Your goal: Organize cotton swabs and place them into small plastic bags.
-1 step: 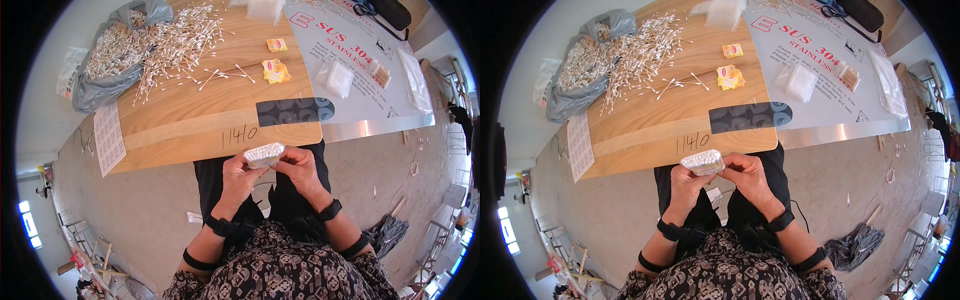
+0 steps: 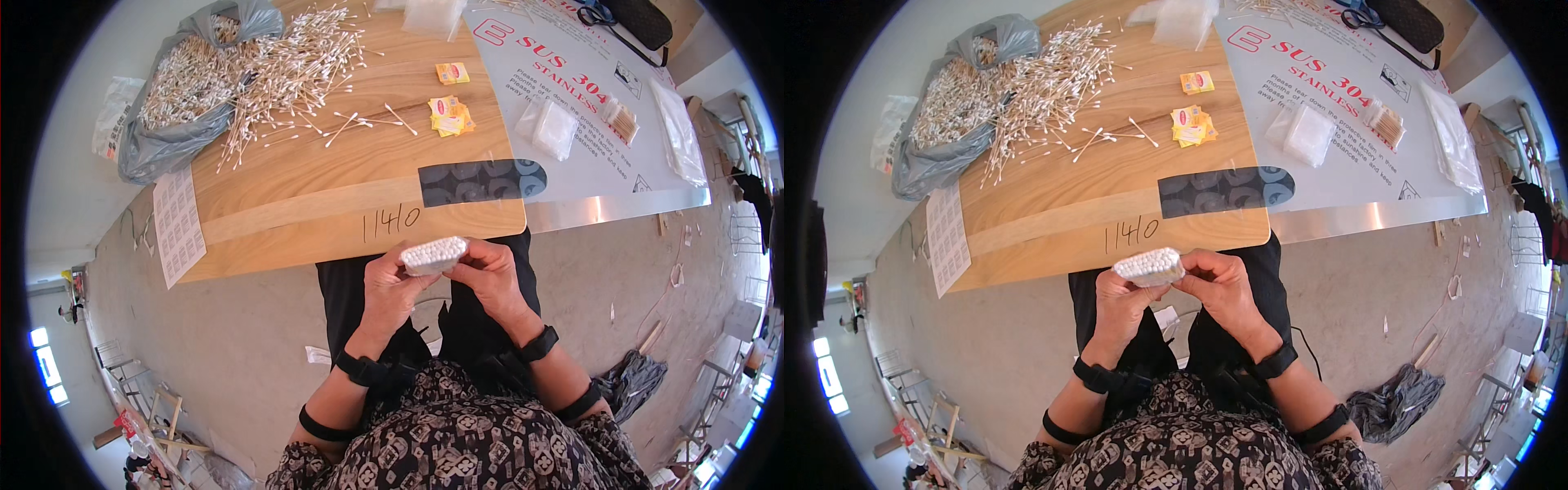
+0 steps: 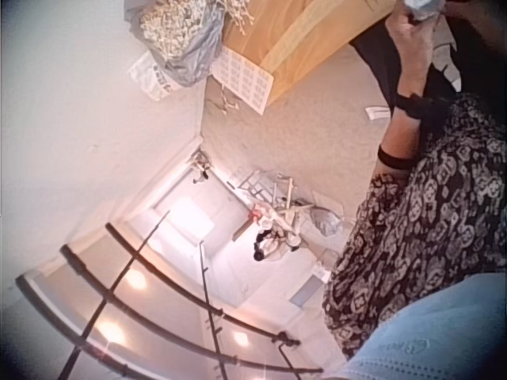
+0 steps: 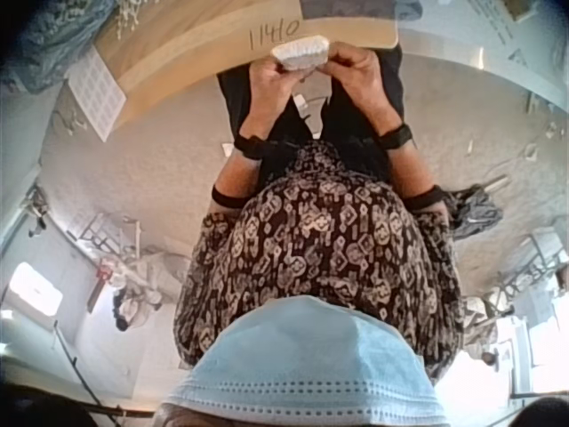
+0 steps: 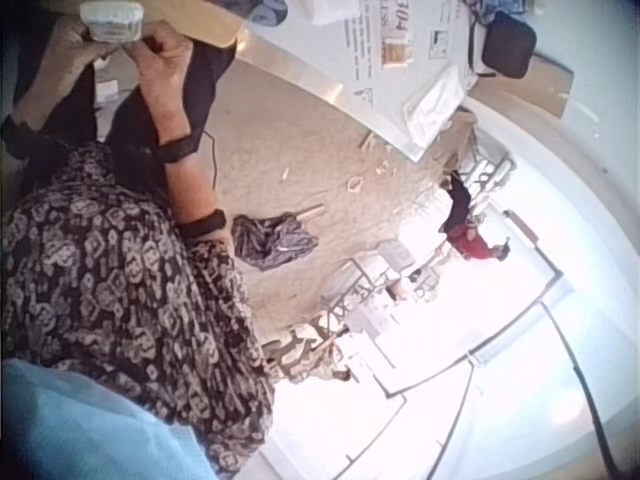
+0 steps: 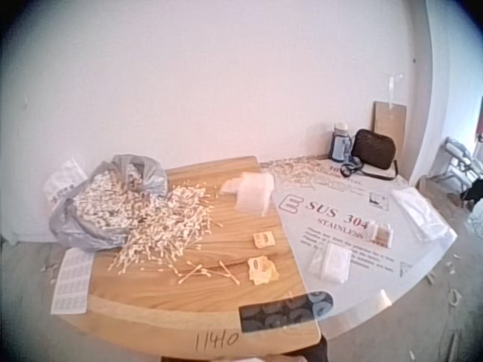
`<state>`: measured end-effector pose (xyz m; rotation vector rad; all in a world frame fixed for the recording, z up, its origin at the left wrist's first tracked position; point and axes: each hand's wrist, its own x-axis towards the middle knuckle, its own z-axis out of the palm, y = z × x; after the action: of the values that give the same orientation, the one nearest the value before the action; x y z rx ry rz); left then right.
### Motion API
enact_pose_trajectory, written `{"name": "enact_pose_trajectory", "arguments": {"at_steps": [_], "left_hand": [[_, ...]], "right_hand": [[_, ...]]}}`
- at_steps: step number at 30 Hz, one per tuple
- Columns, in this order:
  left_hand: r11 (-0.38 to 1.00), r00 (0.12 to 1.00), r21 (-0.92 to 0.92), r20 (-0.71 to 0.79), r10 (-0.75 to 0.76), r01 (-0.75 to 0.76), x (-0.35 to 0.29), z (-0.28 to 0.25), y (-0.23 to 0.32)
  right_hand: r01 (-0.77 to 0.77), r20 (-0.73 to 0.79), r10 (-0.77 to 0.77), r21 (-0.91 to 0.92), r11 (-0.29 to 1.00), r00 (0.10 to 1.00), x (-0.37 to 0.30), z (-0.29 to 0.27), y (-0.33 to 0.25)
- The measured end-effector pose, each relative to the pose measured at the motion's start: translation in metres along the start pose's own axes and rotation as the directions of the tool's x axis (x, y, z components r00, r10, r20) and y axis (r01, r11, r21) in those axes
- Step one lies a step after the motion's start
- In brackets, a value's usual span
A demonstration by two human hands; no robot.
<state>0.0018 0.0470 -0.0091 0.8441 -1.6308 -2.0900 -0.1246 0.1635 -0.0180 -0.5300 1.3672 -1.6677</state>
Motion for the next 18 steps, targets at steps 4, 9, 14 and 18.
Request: {"name": "enact_pose_trajectory", "arguments": {"at_steps": [4,9,14,18], "left_hand": [[0.996,0.995,0.048,0.067,0.074,-0.077,0.002,0.003,0.001],[0.976,0.982,-0.133,0.097,-0.163,0.175,0.005,0.004,0.009],[0.980,0.978,-0.130,0.162,-0.129,0.151,0.016,0.004,0.016],[0.995,0.995,0.066,0.049,-0.083,0.080,0.030,0.003,0.023]], "right_hand": [[0.013,0.010,-0.013,0.012,1.000,1.000,-0.004,0.000,-0.001],[-0.104,-0.022,0.109,0.153,0.983,0.994,-0.007,0.004,-0.004],[-0.120,-0.106,0.143,0.199,0.973,0.984,-0.002,-0.017,-0.018],[0.038,-0.345,0.095,0.360,0.932,0.934,0.018,-0.062,-0.038]]}}
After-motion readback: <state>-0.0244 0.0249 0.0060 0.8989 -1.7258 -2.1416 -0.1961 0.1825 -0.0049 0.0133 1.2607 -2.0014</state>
